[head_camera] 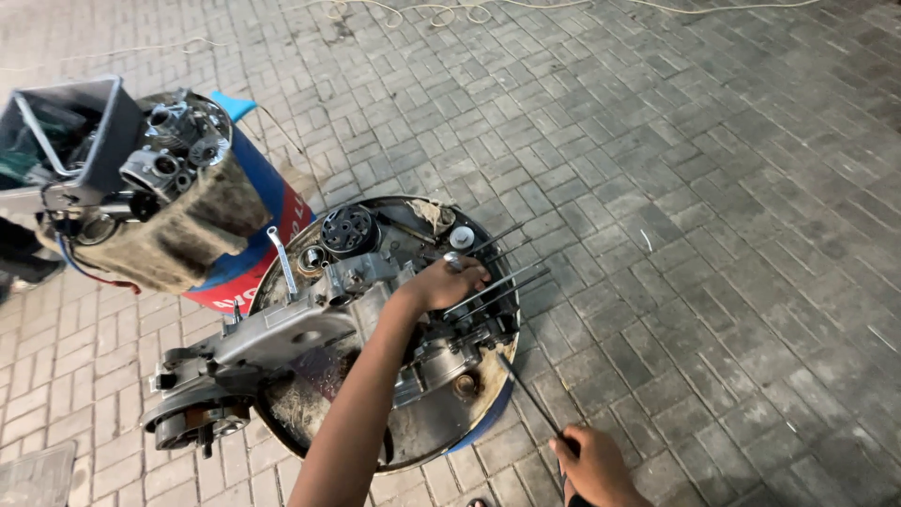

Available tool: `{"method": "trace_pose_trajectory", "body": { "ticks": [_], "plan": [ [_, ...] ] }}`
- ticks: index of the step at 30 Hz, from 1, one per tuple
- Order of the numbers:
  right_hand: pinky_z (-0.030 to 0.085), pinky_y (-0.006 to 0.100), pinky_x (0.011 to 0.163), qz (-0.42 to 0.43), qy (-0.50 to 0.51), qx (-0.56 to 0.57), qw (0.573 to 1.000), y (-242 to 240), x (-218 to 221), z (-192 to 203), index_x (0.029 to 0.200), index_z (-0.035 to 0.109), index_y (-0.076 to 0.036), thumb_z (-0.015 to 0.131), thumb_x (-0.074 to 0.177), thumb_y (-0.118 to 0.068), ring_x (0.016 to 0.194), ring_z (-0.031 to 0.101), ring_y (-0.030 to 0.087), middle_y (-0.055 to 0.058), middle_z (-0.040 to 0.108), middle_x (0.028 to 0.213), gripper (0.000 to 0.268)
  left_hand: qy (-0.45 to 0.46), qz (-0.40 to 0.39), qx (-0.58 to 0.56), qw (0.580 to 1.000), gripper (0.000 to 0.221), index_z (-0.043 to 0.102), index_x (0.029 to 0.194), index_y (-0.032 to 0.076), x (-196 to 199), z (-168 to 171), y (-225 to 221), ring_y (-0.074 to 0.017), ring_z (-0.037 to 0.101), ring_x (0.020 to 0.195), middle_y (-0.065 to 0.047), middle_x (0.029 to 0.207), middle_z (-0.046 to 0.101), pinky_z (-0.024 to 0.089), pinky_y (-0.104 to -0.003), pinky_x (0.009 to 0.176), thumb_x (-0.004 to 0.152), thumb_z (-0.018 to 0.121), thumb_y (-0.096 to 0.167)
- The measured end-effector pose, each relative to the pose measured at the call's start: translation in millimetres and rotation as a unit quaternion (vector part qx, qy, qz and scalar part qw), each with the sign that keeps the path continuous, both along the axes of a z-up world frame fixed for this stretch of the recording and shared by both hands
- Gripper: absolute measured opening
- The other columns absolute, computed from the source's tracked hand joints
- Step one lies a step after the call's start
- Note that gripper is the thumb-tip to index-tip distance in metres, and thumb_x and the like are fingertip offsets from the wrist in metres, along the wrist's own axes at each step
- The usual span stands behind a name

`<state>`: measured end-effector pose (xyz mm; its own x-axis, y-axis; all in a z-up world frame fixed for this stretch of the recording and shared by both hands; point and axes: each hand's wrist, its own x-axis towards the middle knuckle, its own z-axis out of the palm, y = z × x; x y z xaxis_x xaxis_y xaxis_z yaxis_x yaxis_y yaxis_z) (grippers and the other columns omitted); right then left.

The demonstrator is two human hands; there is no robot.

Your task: Loosening and removing internal components of a disassembled engine block using a wrench and a metal rod.

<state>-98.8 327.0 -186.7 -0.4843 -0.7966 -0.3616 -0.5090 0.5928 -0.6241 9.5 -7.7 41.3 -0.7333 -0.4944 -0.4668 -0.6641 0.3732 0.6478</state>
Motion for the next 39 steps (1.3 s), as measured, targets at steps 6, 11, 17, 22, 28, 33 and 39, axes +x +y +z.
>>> {"method": "trace_pose_trajectory", "body": {
  "ticks": [6,11,17,22,28,33,39],
  "plan": [
    [0.055,0.032,0.073,0.012,-0.036,0.023,0.999,20.0,-44.0,5.8,0.089,0.080,-0.022,0.067,0.085,-0.047,0.080,0.078,0.016,-0.001,0.083,0.080,0.028,0.253,0.120,-0.015,0.960,0.046,0.065,0.096,0.006,19.8,67.4,30.0,-0.0182,0.067,0.053,-0.005,0.060,0.060,0.051,-0.030,0.054,0.108,0.037,0.040],
    [0.047,0.030,0.057,-0.071,-0.175,-0.080,0.979,6.3,-60.6,119.6,0.073,0.079,-0.009,0.074,0.085,-0.037,0.058,0.060,0.013,0.003,0.067,0.059,0.031,0.279,0.090,-0.071,0.953,0.026,0.046,0.111,0.012,6.5,121.6,100.6,-0.0229,0.052,0.093,-0.011,0.110,0.053,0.047,-0.041,0.079,0.104,0.037,0.036],
    [0.028,0.028,0.040,-0.018,-0.264,-0.280,0.923,-34.5,-85.9,222.9,0.101,0.076,-0.008,0.073,0.086,-0.027,0.048,0.037,0.010,-0.003,0.045,0.063,0.025,0.143,-0.118,-0.212,0.959,0.027,0.051,0.119,0.001,-19.0,85.2,139.8,-0.0402,0.062,0.101,-0.023,0.112,0.063,0.050,-0.049,0.086,0.093,0.047,0.008],
    [0.053,0.021,0.066,-0.003,-0.210,-0.336,0.918,-62.3,-93.1,272.5,0.099,0.082,-0.004,0.085,0.079,-0.018,0.072,0.069,0.012,0.008,0.079,0.083,0.025,0.071,-0.154,-0.208,0.963,0.040,0.043,0.132,-0.003,-28.7,101.7,166.9,-0.0448,0.066,0.083,-0.027,0.097,0.066,0.051,-0.051,0.063,0.093,0.050,0.001],
    [0.029,0.022,0.046,0.144,-0.174,-0.374,0.900,-61.5,-103.1,253.9,0.089,0.078,-0.005,0.073,0.093,-0.023,0.054,0.037,0.005,-0.008,0.043,0.062,0.020,0.033,-0.151,-0.236,0.959,0.036,0.053,0.135,-0.003,-11.6,121.8,158.9,-0.0292,0.070,0.073,-0.012,0.085,0.070,0.060,-0.040,0.056,0.099,0.052,0.000],
    [0.038,0.020,0.043,0.019,-0.228,-0.411,0.882,-74.2,-113.5,215.0,0.090,0.078,-0.001,0.076,0.093,-0.016,0.047,0.046,0.004,0.010,0.067,0.059,0.015,-0.029,-0.056,-0.119,0.991,0.025,0.073,0.115,0.002,10.4,174.5,141.7,-0.0460,0.074,0.100,-0.025,0.104,0.077,0.057,-0.054,0.092,0.097,0.061,0.016],
    [0.040,0.028,0.052,-0.075,-0.230,-0.256,0.936,-62.4,-138.6,191.4,0.097,0.070,0.003,0.075,0.098,-0.033,0.063,0.050,0.011,0.010,0.060,0.075,0.037,-0.169,-0.044,-0.401,0.899,0.008,0.077,0.088,0.011,20.4,66.2,58.4,-0.0307,0.076,0.072,-0.010,0.073,0.074,0.062,-0.044,0.067,0.087,0.070,0.014]
  ]
}}
